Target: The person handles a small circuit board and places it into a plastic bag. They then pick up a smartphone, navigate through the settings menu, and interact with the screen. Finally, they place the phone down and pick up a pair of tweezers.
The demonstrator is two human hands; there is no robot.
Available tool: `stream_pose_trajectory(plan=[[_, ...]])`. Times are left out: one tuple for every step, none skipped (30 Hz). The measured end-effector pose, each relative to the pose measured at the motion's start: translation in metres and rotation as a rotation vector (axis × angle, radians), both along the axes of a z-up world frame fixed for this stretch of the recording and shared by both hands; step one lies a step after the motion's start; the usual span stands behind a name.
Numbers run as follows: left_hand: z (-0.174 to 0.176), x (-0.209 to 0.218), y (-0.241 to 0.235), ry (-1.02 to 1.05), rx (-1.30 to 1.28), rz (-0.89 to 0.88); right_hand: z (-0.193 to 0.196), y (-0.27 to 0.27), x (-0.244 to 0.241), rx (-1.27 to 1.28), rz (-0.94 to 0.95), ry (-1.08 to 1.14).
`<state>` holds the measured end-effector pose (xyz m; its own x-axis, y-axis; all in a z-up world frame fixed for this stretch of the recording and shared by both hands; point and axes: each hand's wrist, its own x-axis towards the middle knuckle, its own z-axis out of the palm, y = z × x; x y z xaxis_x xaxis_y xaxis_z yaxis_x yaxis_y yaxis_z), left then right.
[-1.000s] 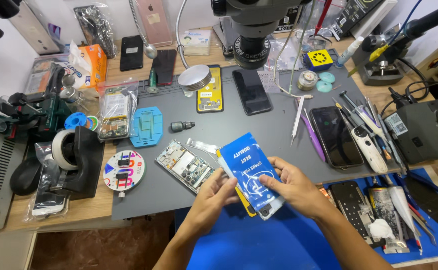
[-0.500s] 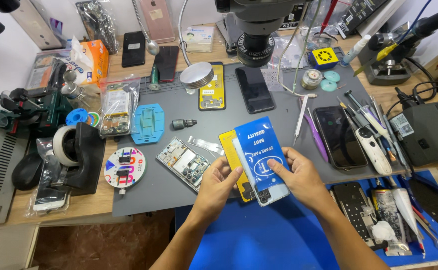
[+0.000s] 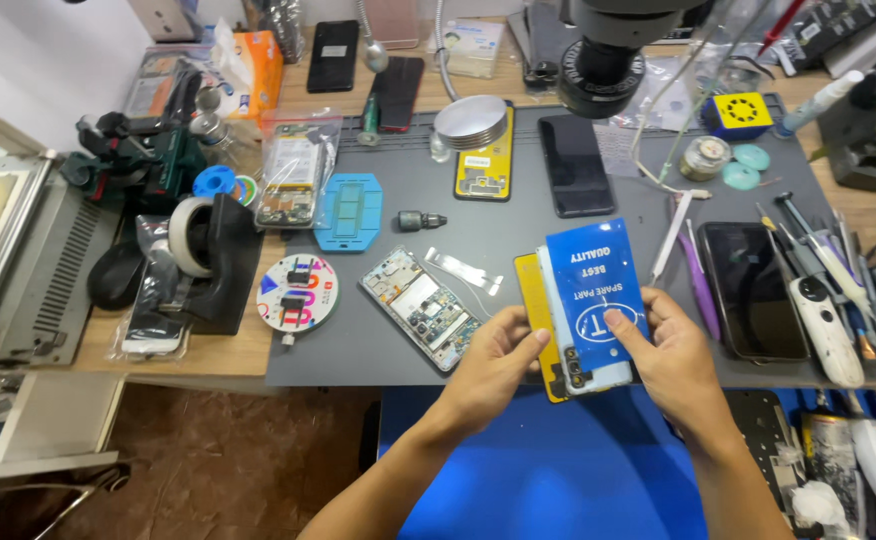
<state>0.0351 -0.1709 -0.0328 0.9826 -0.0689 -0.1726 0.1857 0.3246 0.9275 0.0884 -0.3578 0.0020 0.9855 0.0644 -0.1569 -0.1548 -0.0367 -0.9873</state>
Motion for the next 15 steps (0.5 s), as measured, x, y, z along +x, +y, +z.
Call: stream_pose_trajectory(plan=[[0.002,0.0,-0.002,0.0,0.002,0.019,0.001,0.002,-0.001,0.002,0.019,0.0],[0.004,0.0,-0.005,-0.031,-0.001,0.004,0.002,0.005,-0.002,0.009,0.012,0.005],[0.006,0.0,-0.008,-0.062,-0.003,-0.014,0.003,0.006,-0.004,0.016,0.002,0.009],[0.014,-0.002,-0.003,-0.062,-0.001,0.002,0.003,0.005,-0.002,0.018,0.018,0.01],[0.022,-0.004,0.001,-0.073,-0.001,-0.043,0.003,0.004,0.0,0.017,-0.017,0.075],[0.031,-0.005,0.005,-0.084,-0.001,-0.088,0.004,0.002,0.003,0.015,-0.051,0.141],[0.037,-0.01,0.011,-0.083,0.0,-0.082,0.007,0.0,0.005,0.015,-0.044,0.142],[0.043,-0.015,0.017,-0.084,0.168,-0.032,0.01,-0.002,0.007,-0.038,-0.051,0.146],[0.05,-0.019,0.023,-0.085,0.337,0.011,0.013,-0.004,0.009,-0.089,-0.064,0.15],[0.05,-0.02,0.031,-0.084,0.338,0.012,0.018,-0.002,0.01,-0.087,-0.063,0.15],[0.05,-0.021,0.04,-0.134,0.374,0.148,0.024,0.0,0.01,-0.113,-0.064,0.196],[0.05,-0.022,0.048,-0.186,0.407,0.284,0.029,0.002,0.01,-0.14,-0.065,0.242],[0.047,-0.021,0.062,-0.184,0.407,0.281,0.028,0.004,0.01,-0.14,-0.067,0.245],[0.044,-0.019,0.076,-0.206,0.443,0.4,0.028,0.006,0.01,-0.141,-0.04,0.242],[0.04,-0.018,0.09,-0.229,0.476,0.519,0.027,0.008,0.011,-0.144,-0.014,0.24]])
